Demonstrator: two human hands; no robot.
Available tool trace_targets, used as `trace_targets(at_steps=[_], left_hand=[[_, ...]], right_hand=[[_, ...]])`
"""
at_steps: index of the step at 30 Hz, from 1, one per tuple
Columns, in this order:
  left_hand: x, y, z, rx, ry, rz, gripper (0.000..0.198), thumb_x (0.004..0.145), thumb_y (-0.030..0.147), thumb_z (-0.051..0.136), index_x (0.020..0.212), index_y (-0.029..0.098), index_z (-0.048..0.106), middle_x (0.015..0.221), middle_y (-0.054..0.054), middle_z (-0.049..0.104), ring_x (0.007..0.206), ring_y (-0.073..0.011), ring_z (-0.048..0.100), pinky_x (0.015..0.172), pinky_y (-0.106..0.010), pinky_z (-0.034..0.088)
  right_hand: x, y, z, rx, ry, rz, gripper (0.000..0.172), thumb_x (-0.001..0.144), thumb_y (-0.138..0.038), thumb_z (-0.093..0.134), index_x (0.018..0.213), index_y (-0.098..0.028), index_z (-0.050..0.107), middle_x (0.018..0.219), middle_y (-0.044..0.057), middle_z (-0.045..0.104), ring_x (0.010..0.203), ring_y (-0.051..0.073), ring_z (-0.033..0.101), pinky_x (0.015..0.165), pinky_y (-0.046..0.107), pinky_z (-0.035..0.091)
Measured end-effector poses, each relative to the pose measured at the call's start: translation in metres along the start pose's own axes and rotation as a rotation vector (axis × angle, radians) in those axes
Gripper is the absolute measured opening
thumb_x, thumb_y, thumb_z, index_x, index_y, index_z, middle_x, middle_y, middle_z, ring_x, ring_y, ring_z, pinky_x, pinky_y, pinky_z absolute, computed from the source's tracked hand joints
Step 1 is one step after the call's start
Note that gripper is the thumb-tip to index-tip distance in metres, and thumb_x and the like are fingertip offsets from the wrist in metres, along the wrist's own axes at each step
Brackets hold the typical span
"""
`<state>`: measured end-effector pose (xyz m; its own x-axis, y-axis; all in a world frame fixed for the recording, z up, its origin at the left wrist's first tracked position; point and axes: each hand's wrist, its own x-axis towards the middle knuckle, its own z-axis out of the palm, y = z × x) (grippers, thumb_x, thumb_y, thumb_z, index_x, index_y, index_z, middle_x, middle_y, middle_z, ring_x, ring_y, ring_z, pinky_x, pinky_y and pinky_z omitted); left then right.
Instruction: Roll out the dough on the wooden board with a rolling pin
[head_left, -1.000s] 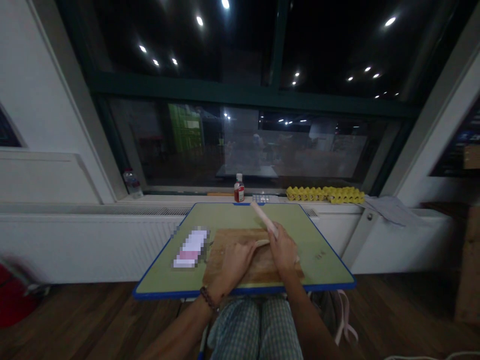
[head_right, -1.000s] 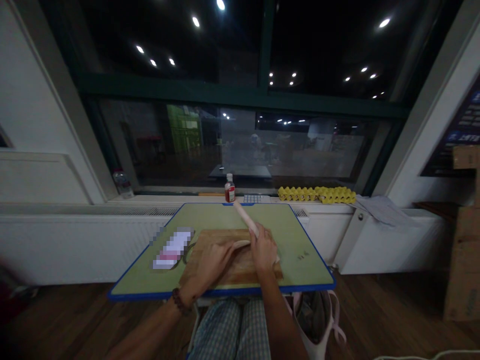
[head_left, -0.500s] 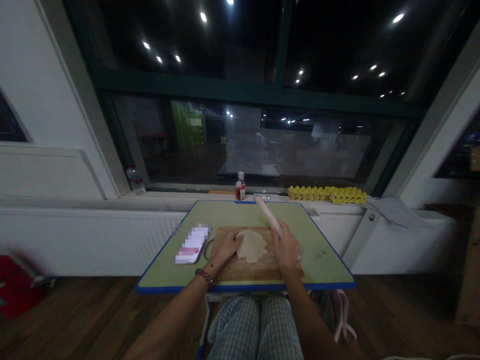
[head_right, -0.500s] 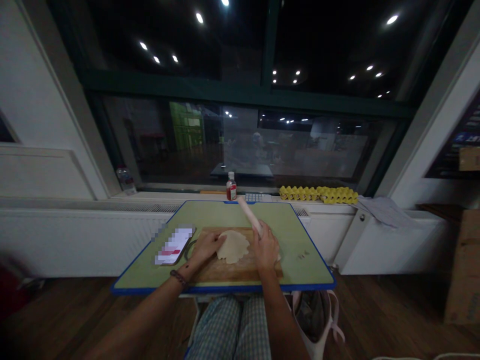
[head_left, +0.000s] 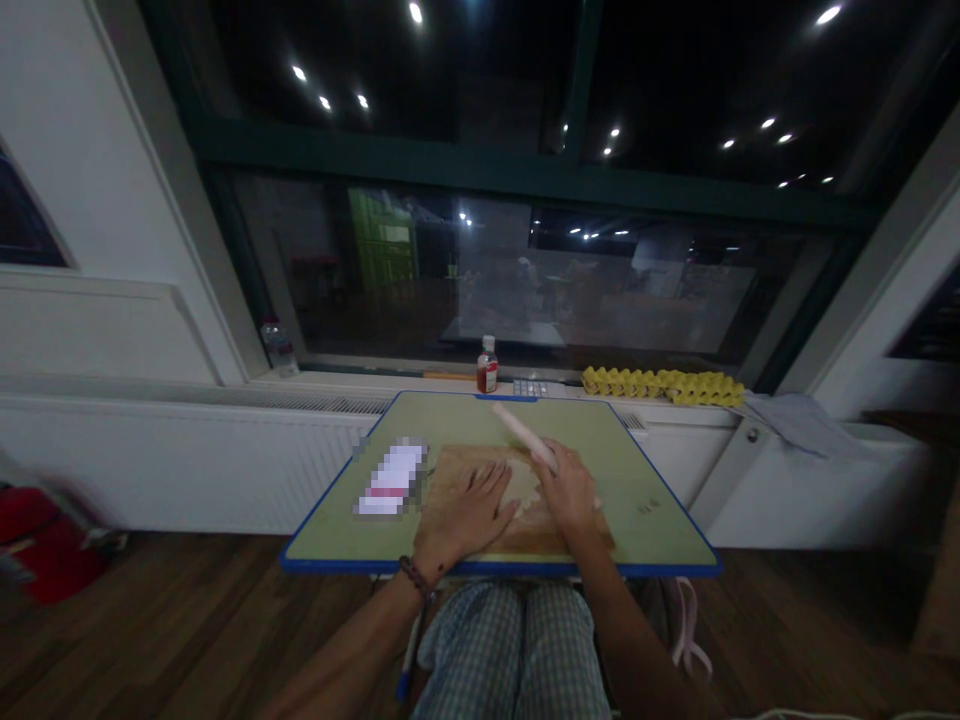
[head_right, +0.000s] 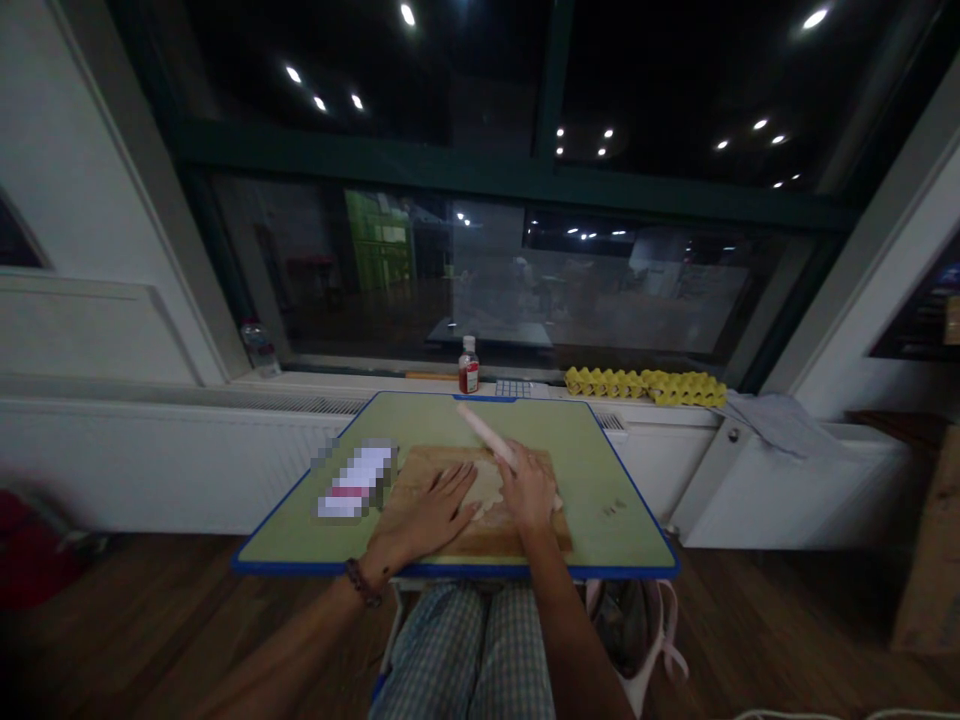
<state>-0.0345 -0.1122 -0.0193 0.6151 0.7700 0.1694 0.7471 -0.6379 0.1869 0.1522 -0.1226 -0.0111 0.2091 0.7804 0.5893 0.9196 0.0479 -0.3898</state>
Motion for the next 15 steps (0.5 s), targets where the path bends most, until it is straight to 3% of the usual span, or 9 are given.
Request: trace_targets(at_steps=[4,7,9,12,15], left_hand=[[-0.015,0.008,-0.019,-0.129,-0.069,0.141,0.062,0.1,0.053,0.031,0.15,0.017,0.04,0.16,-0.013,0.031,0.149,-0.0244,0.025,0.121,-0.047,0.021],[-0.015,0.006,-0.038,-0.338,-0.121,0.246,0.048,0.103,0.046,0.028,0.127,0.025,0.064,0.144,-0.004,0.057,0.133,-0.0175,0.05,0.112,-0.033,0.038],[-0.004,0.0,-0.045,-0.399,0.086,0.114,0.047,0.104,0.041,0.026,0.123,0.024,0.066,0.131,-0.004,0.066,0.123,-0.0163,0.058,0.108,-0.032,0.042],[0.023,-0.017,-0.041,-0.233,0.374,-0.062,0.041,0.101,0.035,0.034,0.121,0.018,0.066,0.133,-0.008,0.064,0.127,-0.0192,0.054,0.112,-0.036,0.038],[0.049,-0.036,-0.026,-0.02,0.304,-0.145,0.043,0.098,0.037,0.04,0.129,0.015,0.061,0.145,-0.013,0.054,0.138,-0.0243,0.043,0.116,-0.042,0.032]], right_hand=[[0.002,-0.002,0.002,-0.085,-0.14,-0.121,0.038,0.098,-0.038,0.049,0.131,-0.023,0.062,0.12,0.009,0.07,0.109,0.022,0.062,0.095,0.032,0.043],[0.002,-0.003,0.004,-0.122,-0.303,-0.215,0.037,0.097,-0.033,0.053,0.131,-0.024,0.062,0.126,0.008,0.068,0.118,0.022,0.059,0.102,0.034,0.042],[0.003,-0.005,0.003,-0.121,-0.382,-0.275,0.036,0.096,-0.03,0.054,0.13,-0.023,0.063,0.129,0.008,0.066,0.121,0.022,0.057,0.104,0.034,0.042],[0.006,-0.008,-0.003,-0.089,-0.428,-0.37,0.035,0.097,-0.032,0.051,0.129,-0.025,0.064,0.132,0.006,0.065,0.122,0.02,0.056,0.106,0.034,0.041],[0.014,-0.008,-0.01,-0.081,-0.401,-0.405,0.032,0.1,-0.033,0.045,0.123,-0.027,0.067,0.131,0.003,0.065,0.122,0.017,0.055,0.108,0.033,0.038]])
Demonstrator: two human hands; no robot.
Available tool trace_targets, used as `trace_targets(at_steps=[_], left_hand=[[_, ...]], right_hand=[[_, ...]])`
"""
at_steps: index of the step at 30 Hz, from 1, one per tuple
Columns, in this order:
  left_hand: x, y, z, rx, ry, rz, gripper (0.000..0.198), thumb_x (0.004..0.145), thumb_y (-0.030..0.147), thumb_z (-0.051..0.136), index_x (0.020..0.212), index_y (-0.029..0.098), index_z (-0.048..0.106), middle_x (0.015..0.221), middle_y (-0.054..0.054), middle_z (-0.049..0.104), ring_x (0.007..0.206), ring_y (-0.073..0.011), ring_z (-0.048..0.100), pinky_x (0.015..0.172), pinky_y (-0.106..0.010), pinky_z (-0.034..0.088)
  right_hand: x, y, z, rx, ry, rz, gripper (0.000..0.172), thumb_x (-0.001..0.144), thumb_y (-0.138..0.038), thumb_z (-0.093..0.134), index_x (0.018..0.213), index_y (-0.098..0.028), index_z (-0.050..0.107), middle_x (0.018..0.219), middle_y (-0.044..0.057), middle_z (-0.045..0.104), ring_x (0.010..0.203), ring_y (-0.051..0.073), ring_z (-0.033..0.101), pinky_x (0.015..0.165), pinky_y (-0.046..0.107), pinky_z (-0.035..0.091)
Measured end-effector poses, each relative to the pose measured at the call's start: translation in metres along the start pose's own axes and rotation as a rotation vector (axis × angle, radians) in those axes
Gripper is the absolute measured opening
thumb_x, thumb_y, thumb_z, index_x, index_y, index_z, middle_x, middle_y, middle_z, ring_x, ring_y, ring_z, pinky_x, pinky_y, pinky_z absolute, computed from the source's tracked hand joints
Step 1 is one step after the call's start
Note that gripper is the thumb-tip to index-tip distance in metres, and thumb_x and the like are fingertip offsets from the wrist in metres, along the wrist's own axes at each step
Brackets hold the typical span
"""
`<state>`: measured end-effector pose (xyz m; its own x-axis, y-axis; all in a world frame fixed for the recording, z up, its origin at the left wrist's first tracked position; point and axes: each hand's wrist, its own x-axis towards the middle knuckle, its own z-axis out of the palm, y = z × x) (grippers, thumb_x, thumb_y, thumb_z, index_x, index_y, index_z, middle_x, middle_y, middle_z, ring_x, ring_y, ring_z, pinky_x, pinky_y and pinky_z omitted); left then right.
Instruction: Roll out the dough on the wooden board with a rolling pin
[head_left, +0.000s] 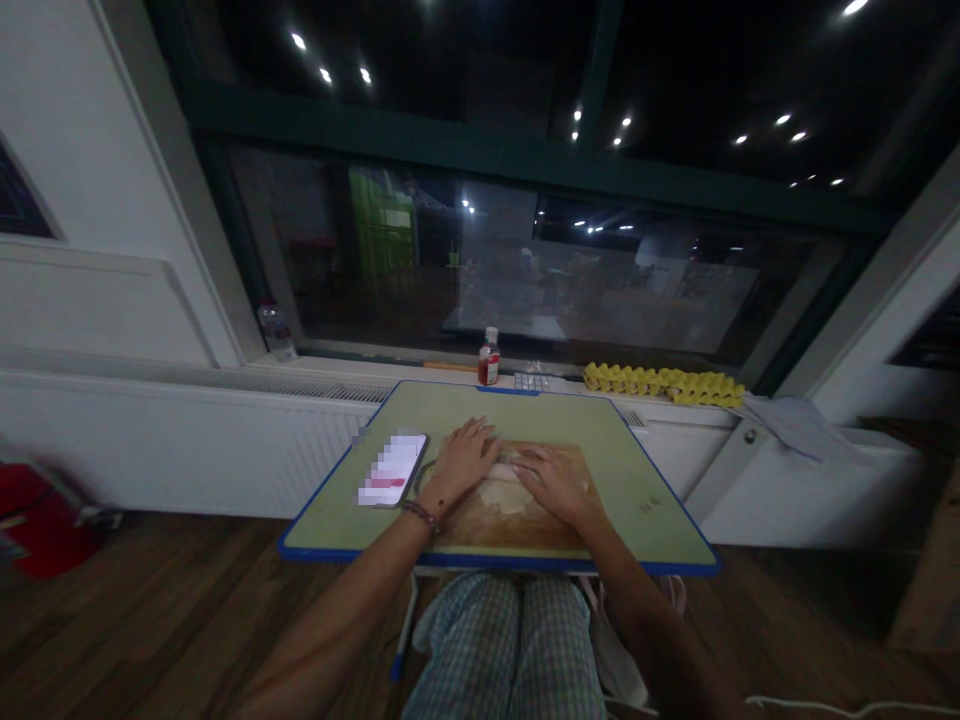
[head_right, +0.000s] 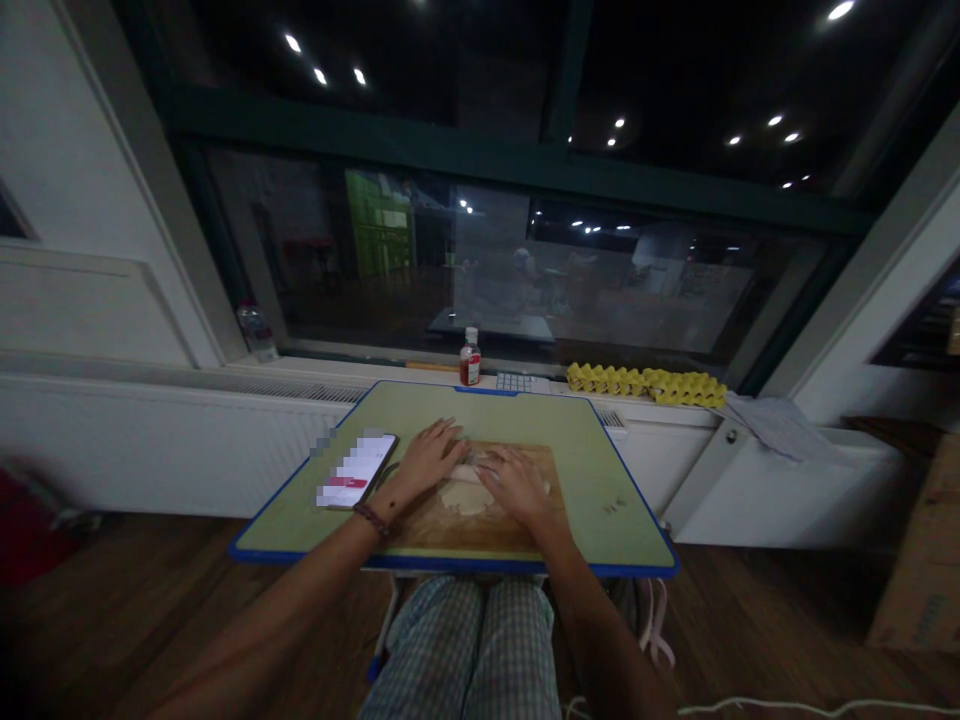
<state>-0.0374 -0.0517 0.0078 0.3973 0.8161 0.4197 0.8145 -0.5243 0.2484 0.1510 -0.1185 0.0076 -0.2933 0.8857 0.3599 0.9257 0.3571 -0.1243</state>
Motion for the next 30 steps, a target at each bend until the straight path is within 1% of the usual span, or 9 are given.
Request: trace_targets(at_steps=[3,5,8,11,14,17,21,24,30], left_hand=[[0.015,-0.008,0.015,0.115,-0.091,-0.058,0.051,0.098,0.044,0.038,0.136,0.014,0.055,0.151,-0.015,0.046,0.144,-0.0299,0.035,0.118,-0.051,0.025],[0.021,-0.01,0.018,0.141,-0.136,-0.066,0.054,0.098,0.046,0.036,0.139,0.015,0.053,0.154,-0.016,0.042,0.146,-0.0315,0.03,0.118,-0.054,0.02],[0.024,-0.011,0.017,0.115,-0.26,-0.07,0.055,0.098,0.046,0.032,0.143,0.019,0.049,0.157,-0.012,0.037,0.148,-0.0296,0.026,0.118,-0.054,0.02],[0.019,-0.009,0.015,0.095,-0.332,-0.082,0.056,0.099,0.048,0.029,0.147,0.024,0.043,0.159,-0.009,0.033,0.149,-0.0274,0.024,0.118,-0.054,0.021],[0.004,-0.004,0.012,0.125,-0.288,-0.07,0.054,0.099,0.045,0.03,0.146,0.023,0.045,0.157,-0.01,0.038,0.148,-0.0282,0.028,0.116,-0.054,0.023],[-0.016,0.002,0.008,0.175,-0.22,-0.013,0.052,0.099,0.039,0.031,0.143,0.019,0.051,0.149,-0.015,0.049,0.141,-0.0306,0.039,0.114,-0.053,0.027],[-0.04,0.007,0.003,0.198,-0.17,0.045,0.052,0.1,0.031,0.03,0.142,0.011,0.051,0.144,-0.018,0.053,0.138,-0.0278,0.046,0.113,-0.049,0.032],[-0.056,0.009,0.001,0.19,-0.149,0.107,0.051,0.101,0.026,0.026,0.139,0.005,0.053,0.142,-0.018,0.054,0.135,-0.0247,0.049,0.114,-0.043,0.034],[-0.079,0.012,-0.003,0.185,-0.077,0.146,0.049,0.1,0.027,0.029,0.139,0.007,0.053,0.142,-0.016,0.055,0.134,-0.0238,0.05,0.114,-0.042,0.037]], right_hand=[[0.007,0.01,-0.003,-0.059,0.047,0.102,0.036,0.104,-0.033,0.037,0.121,-0.024,0.068,0.128,0.006,0.066,0.121,0.016,0.056,0.106,0.032,0.038],[0.012,0.017,0.001,-0.135,0.014,0.192,0.038,0.104,-0.029,0.033,0.12,-0.019,0.067,0.124,0.011,0.067,0.119,0.018,0.057,0.104,0.033,0.039],[0.017,0.025,0.009,-0.244,-0.109,0.198,0.036,0.101,-0.021,0.037,0.124,-0.016,0.064,0.123,0.014,0.068,0.121,0.022,0.057,0.103,0.038,0.038],[0.015,0.023,0.018,-0.272,-0.111,0.225,0.038,0.098,-0.02,0.042,0.131,-0.018,0.06,0.133,0.014,0.063,0.129,0.025,0.052,0.106,0.043,0.036],[0.003,0.015,0.025,-0.27,-0.005,0.28,0.04,0.097,-0.019,0.042,0.133,-0.016,0.06,0.136,0.016,0.06,0.129,0.027,0.052,0.107,0.045,0.037],[-0.016,0.005,0.031,-0.291,0.104,0.211,0.043,0.095,-0.015,0.04,0.133,-0.011,0.059,0.14,0.018,0.056,0.132,0.028,0.049,0.108,0.045,0.037],[-0.037,-0.01,0.03,-0.273,0.106,0.262,0.044,0.097,-0.016,0.036,0.133,-0.01,0.059,0.139,0.016,0.057,0.132,0.026,0.05,0.109,0.042,0.038],[-0.047,-0.022,0.026,-0.254,0.149,0.286,0.043,0.099,-0.018,0.033,0.133,-0.011,0.059,0.138,0.016,0.058,0.133,0.024,0.049,0.107,0.04,0.04],[-0.065,-0.04,0.024,-0.238,0.247,0.306,0.041,0.097,-0.014,0.038,0.133,-0.014,0.059,0.139,0.016,0.057,0.131,0.026,0.052,0.105,0.042,0.04]])
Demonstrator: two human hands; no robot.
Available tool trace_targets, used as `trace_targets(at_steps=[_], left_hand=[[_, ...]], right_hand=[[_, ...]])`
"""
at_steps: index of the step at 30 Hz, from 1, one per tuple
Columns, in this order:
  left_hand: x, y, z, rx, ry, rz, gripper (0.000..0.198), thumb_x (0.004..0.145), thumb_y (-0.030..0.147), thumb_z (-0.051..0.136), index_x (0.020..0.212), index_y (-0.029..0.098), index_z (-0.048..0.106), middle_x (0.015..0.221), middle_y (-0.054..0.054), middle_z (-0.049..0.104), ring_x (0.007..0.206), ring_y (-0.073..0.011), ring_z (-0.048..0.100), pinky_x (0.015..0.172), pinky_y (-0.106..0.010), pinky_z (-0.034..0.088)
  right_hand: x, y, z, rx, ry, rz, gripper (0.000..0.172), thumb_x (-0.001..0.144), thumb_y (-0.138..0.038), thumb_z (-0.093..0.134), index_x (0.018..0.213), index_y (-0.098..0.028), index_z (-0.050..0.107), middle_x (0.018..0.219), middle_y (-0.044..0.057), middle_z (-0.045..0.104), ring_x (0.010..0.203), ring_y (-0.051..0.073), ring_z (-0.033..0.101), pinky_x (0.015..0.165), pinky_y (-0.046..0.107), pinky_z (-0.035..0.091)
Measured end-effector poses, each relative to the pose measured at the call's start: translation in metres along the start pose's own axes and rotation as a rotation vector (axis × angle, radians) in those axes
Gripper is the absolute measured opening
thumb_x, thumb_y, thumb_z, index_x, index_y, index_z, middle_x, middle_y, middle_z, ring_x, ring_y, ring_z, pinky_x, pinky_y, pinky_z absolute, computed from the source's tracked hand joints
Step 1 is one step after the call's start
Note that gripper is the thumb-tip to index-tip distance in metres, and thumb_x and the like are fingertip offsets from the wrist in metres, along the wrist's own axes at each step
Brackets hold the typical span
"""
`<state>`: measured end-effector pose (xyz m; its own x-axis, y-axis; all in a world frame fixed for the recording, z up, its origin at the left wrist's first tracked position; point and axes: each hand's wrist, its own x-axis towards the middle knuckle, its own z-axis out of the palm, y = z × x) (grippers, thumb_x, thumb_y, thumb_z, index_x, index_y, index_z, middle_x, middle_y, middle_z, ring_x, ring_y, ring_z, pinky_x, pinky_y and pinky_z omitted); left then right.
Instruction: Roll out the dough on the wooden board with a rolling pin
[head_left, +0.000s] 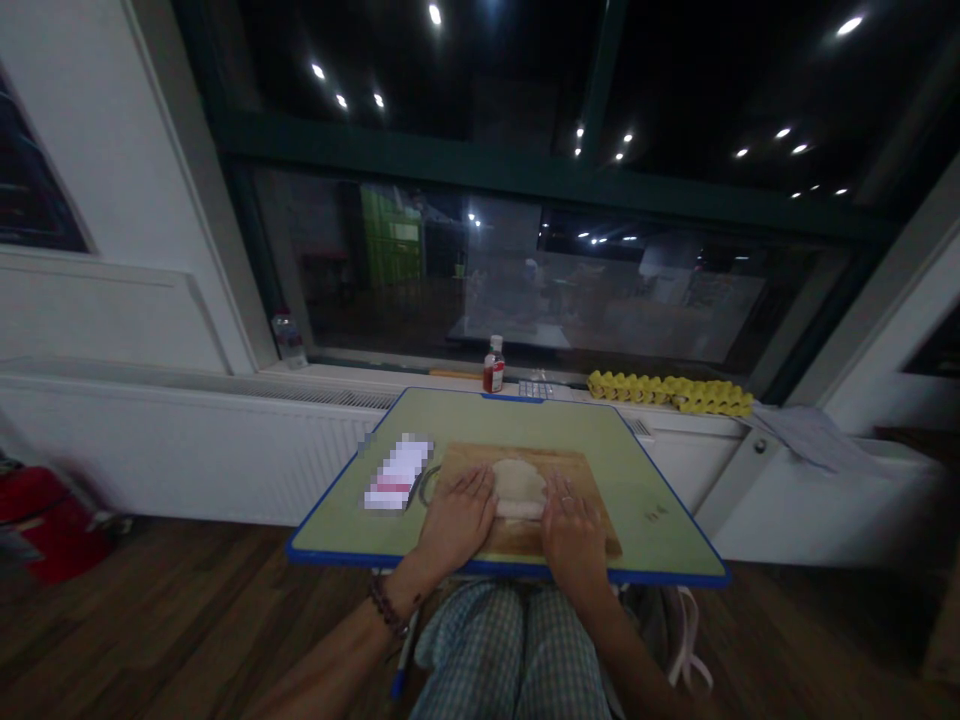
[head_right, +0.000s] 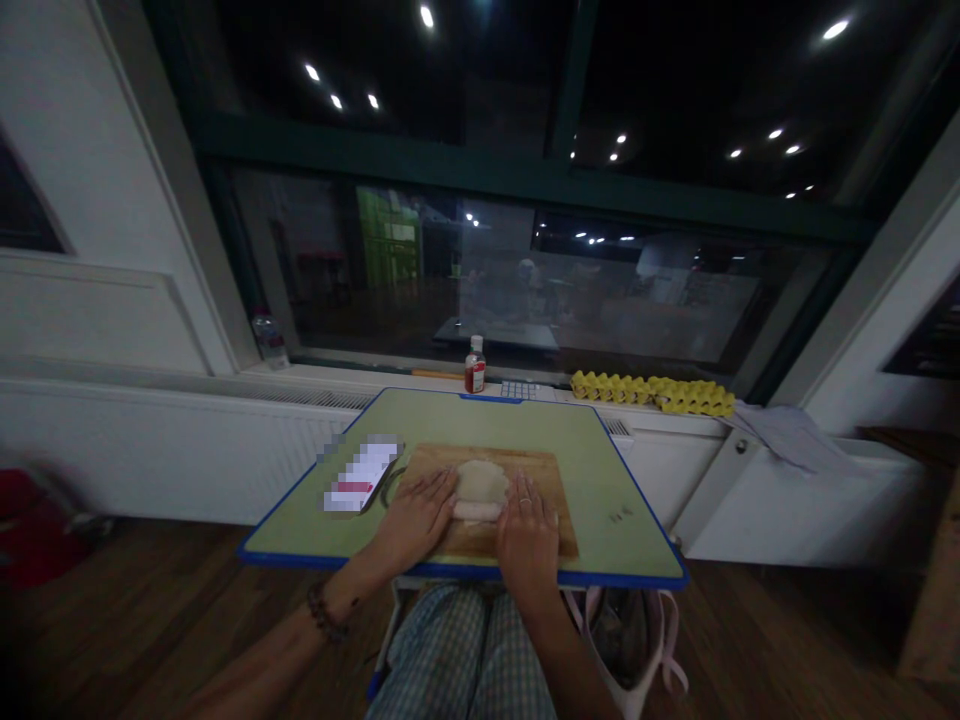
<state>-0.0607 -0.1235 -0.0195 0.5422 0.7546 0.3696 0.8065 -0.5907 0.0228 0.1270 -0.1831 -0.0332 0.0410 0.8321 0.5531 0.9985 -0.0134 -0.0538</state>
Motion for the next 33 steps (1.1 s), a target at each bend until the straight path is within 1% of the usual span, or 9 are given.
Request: trace_targets(at_steps=[3,7,11,15,20,21,25,29,33], left_hand=[[0.005,-0.003,-0.001,-0.011,-0.012,0.022,0.05,0.101,0.028,0.028,0.14,0.009,0.053,0.144,-0.014,0.054,0.136,-0.0217,0.048,0.117,-0.04,0.034],[0.031,-0.01,0.001,-0.006,-0.019,-0.023,0.05,0.101,0.029,0.026,0.14,0.014,0.054,0.145,-0.009,0.054,0.139,-0.0213,0.045,0.118,-0.042,0.031],[0.05,-0.011,0.005,0.05,-0.025,-0.086,0.05,0.099,0.028,0.03,0.141,0.013,0.053,0.145,-0.012,0.054,0.138,-0.0244,0.046,0.116,-0.045,0.031],[0.038,-0.009,0.007,0.047,0.011,-0.059,0.05,0.099,0.028,0.029,0.14,0.014,0.054,0.145,-0.011,0.054,0.138,-0.0237,0.046,0.116,-0.045,0.03],[0.013,-0.003,0.003,-0.038,0.001,-0.046,0.049,0.1,0.029,0.03,0.14,0.013,0.053,0.147,-0.009,0.051,0.14,-0.0221,0.043,0.118,-0.044,0.029],[0.01,-0.003,0.001,-0.052,-0.008,-0.049,0.049,0.1,0.03,0.03,0.14,0.013,0.054,0.147,-0.01,0.052,0.14,-0.0223,0.043,0.118,-0.045,0.029],[0.012,-0.006,-0.013,-0.088,-0.044,-0.078,0.049,0.098,0.032,0.036,0.14,0.012,0.053,0.146,-0.012,0.052,0.139,-0.0234,0.045,0.119,-0.045,0.029],[0.026,-0.018,-0.025,-0.101,-0.006,-0.136,0.051,0.096,0.033,0.042,0.144,0.017,0.049,0.153,-0.009,0.044,0.144,-0.0264,0.036,0.12,-0.049,0.025],[0.04,-0.027,-0.017,-0.149,-0.018,-0.186,0.05,0.097,0.036,0.039,0.143,0.019,0.049,0.153,-0.009,0.044,0.145,-0.0278,0.035,0.119,-0.053,0.025]], right_hand=[[0.001,0.002,0.004,-0.011,0.036,-0.01,0.04,0.098,-0.015,0.039,0.132,-0.013,0.059,0.136,0.017,0.06,0.128,0.026,0.054,0.102,0.041,0.043],[0.023,0.009,0.014,-0.037,-0.002,-0.023,0.038,0.098,-0.015,0.038,0.125,-0.008,0.063,0.112,0.019,0.071,0.118,0.025,0.061,0.095,0.038,0.048],[0.039,0.012,0.021,-0.056,-0.032,-0.036,0.041,0.097,-0.014,0.036,0.127,-0.008,0.063,0.121,0.02,0.068,0.122,0.025,0.059,0.1,0.041,0.045],[0.024,0.007,0.021,-0.029,0.035,-0.017,0.044,0.099,-0.018,0.033,0.133,-0.009,0.059,0.137,0.018,0.059,0.129,0.026,0.053,0.107,0.044,0.04],[0.013,0.02,0.008,0.028,0.013,-0.051,0.041,0.1,-0.023,0.036,0.13,-0.014,0.062,0.135,0.016,0.061,0.133,0.026,0.049,0.109,0.043,0.038],[0.016,0.026,0.005,0.056,0.017,-0.068,0.041,0.1,-0.021,0.035,0.131,-0.016,0.061,0.136,0.015,0.061,0.134,0.025,0.048,0.11,0.043,0.038],[0.033,0.051,0.008,0.231,0.094,0.109,0.047,0.101,-0.031,0.03,0.133,-0.013,0.059,0.141,0.017,0.056,0.135,0.027,0.046,0.113,0.049,0.033],[0.037,0.065,0.033,0.632,0.044,0.24,0.053,0.098,-0.043,0.029,0.121,-0.013,0.066,0.126,0.016,0.066,0.121,0.024,0.058,0.109,0.043,0.039],[0.037,0.063,0.054,0.905,0.165,0.365,0.053,0.093,-0.051,0.035,0.115,-0.016,0.067,0.124,0.014,0.067,0.117,0.024,0.059,0.108,0.044,0.04]])
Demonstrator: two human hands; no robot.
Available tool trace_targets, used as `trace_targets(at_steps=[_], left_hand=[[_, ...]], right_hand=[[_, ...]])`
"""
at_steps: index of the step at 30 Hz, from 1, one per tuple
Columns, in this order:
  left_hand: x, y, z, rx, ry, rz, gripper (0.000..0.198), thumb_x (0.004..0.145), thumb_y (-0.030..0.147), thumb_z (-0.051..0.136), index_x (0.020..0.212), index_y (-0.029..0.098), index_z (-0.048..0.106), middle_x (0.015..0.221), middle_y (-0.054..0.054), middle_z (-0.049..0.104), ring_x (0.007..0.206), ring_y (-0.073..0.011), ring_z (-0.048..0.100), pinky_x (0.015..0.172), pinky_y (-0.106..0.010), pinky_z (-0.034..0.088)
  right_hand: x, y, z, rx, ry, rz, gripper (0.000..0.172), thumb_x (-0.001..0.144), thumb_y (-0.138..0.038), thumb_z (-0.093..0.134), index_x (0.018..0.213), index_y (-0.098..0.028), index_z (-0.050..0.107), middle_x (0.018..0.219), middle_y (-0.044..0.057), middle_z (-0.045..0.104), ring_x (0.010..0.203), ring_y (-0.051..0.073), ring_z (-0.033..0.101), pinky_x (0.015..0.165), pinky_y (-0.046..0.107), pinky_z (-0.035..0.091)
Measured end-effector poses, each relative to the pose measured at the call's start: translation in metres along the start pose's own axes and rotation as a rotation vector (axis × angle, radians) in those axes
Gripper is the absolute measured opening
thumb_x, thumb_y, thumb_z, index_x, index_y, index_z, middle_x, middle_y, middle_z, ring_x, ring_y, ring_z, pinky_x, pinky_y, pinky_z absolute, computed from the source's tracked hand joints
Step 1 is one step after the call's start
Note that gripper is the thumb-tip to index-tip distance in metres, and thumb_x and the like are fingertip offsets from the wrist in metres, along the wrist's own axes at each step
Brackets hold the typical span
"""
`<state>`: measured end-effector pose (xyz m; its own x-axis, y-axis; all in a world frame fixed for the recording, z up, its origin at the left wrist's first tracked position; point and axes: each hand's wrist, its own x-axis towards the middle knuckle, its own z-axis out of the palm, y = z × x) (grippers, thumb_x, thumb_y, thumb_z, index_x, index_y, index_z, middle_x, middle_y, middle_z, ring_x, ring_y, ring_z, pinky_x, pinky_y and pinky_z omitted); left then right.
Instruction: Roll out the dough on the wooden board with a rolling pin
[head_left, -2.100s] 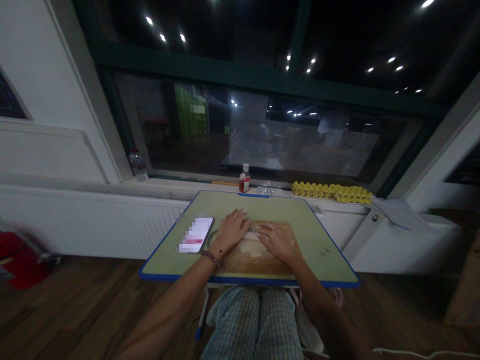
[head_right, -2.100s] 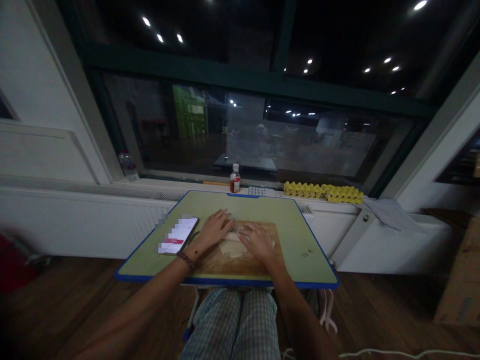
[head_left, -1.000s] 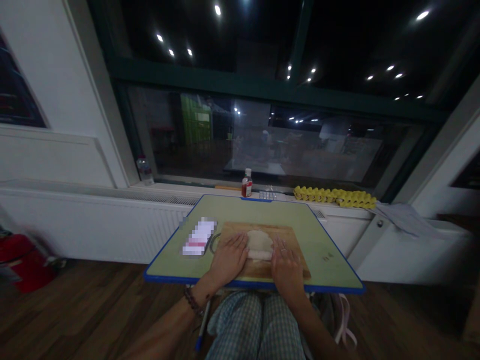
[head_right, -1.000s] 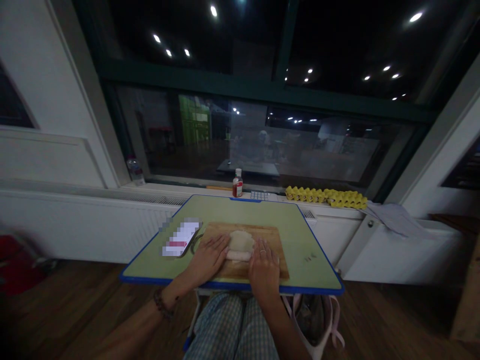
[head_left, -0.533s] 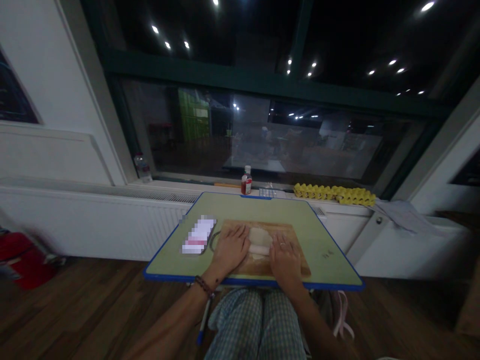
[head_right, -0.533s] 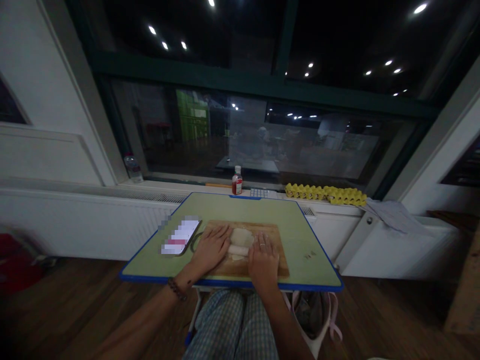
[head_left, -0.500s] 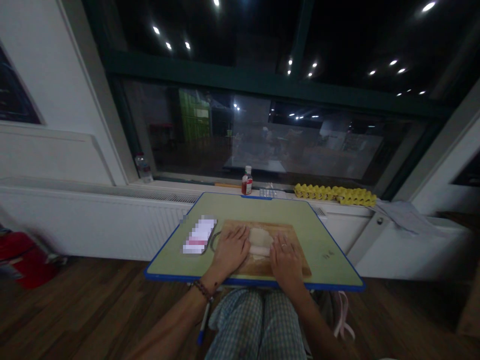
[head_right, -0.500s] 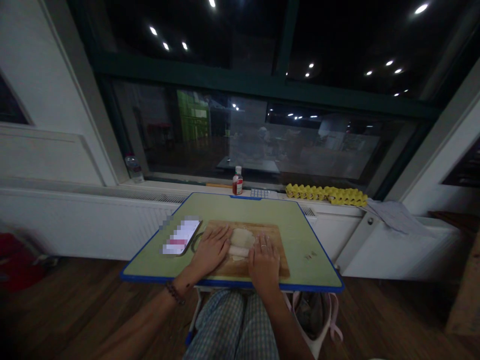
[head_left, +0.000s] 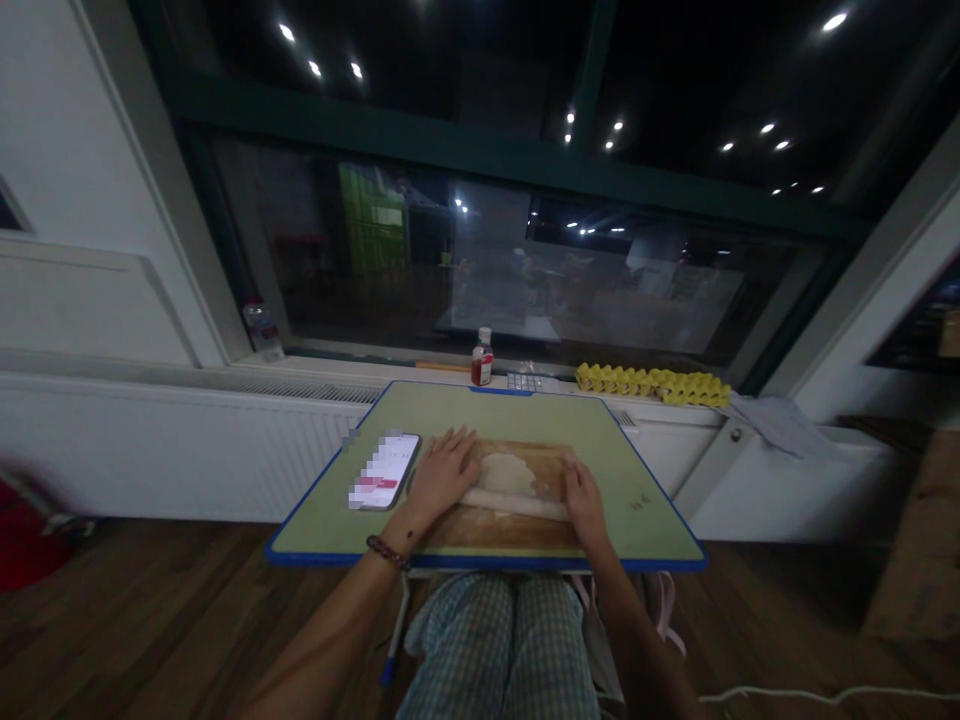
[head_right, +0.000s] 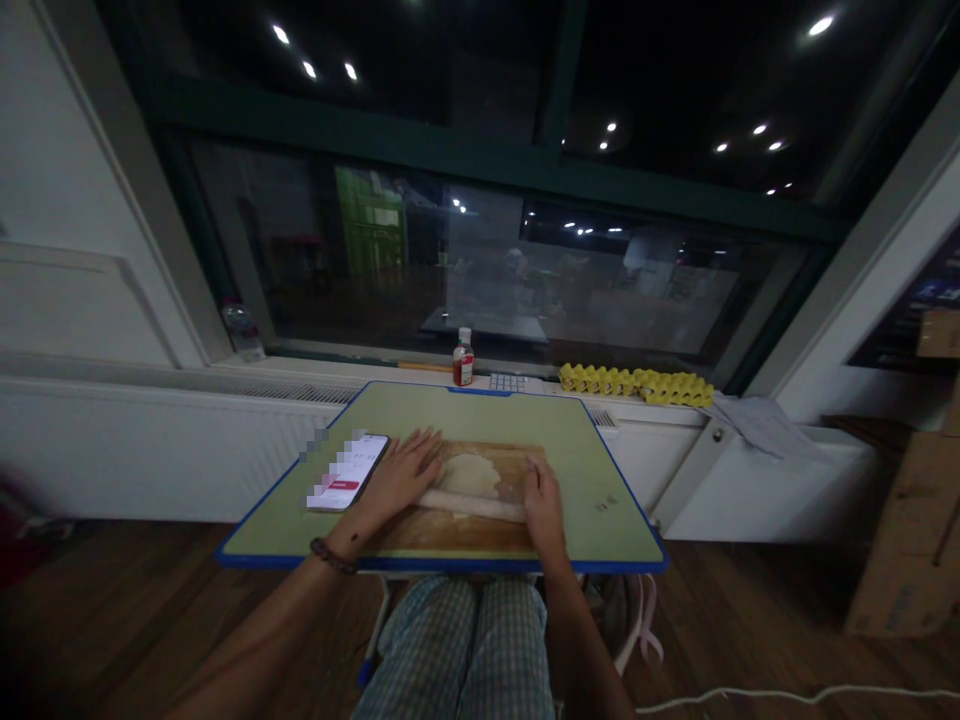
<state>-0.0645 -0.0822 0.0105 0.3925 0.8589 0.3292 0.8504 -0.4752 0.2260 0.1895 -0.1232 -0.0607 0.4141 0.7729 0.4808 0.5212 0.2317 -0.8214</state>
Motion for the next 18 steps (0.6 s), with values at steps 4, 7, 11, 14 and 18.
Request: trace_targets(at_steps=[4,7,11,14,18], left_hand=[[0.002,-0.008,0.013,-0.079,-0.021,-0.019,0.048,0.099,0.04,0.036,0.138,0.019,0.055,0.148,-0.007,0.052,0.141,-0.0234,0.041,0.119,-0.043,0.028],[0.004,-0.015,0.013,-0.09,0.003,-0.044,0.048,0.099,0.04,0.034,0.136,0.018,0.057,0.147,-0.007,0.053,0.14,-0.0226,0.043,0.117,-0.042,0.031],[0.014,-0.018,0.009,-0.028,-0.021,-0.082,0.049,0.099,0.039,0.035,0.136,0.015,0.056,0.148,-0.011,0.051,0.14,-0.0257,0.042,0.116,-0.045,0.032],[0.015,-0.014,0.008,0.021,-0.082,-0.094,0.051,0.099,0.039,0.035,0.139,0.014,0.054,0.149,-0.012,0.049,0.141,-0.0271,0.04,0.116,-0.045,0.031],[-0.004,-0.009,0.012,0.08,-0.056,-0.034,0.051,0.099,0.037,0.034,0.146,0.02,0.047,0.153,-0.007,0.045,0.145,-0.0275,0.033,0.118,-0.047,0.027]], right_hand=[[0.003,-0.01,0.012,0.098,0.069,-0.004,0.051,0.094,-0.048,0.033,0.116,-0.016,0.066,0.121,0.012,0.068,0.117,0.022,0.058,0.108,0.042,0.04],[0.008,-0.023,0.018,0.029,0.029,-0.047,0.048,0.094,-0.039,0.033,0.121,-0.015,0.064,0.123,0.012,0.067,0.117,0.022,0.058,0.107,0.041,0.04],[0.014,-0.035,0.02,-0.321,-0.071,-0.12,0.046,0.096,-0.026,0.03,0.126,-0.01,0.061,0.125,0.017,0.065,0.121,0.023,0.056,0.107,0.04,0.04],[0.009,-0.039,0.018,-0.635,-0.172,-0.285,0.043,0.095,-0.016,0.033,0.126,-0.009,0.061,0.131,0.019,0.062,0.126,0.025,0.053,0.111,0.045,0.036],[-0.014,-0.044,0.012,-0.823,-0.185,-0.357,0.044,0.096,-0.017,0.034,0.135,-0.011,0.056,0.139,0.016,0.057,0.134,0.025,0.047,0.113,0.045,0.034]])
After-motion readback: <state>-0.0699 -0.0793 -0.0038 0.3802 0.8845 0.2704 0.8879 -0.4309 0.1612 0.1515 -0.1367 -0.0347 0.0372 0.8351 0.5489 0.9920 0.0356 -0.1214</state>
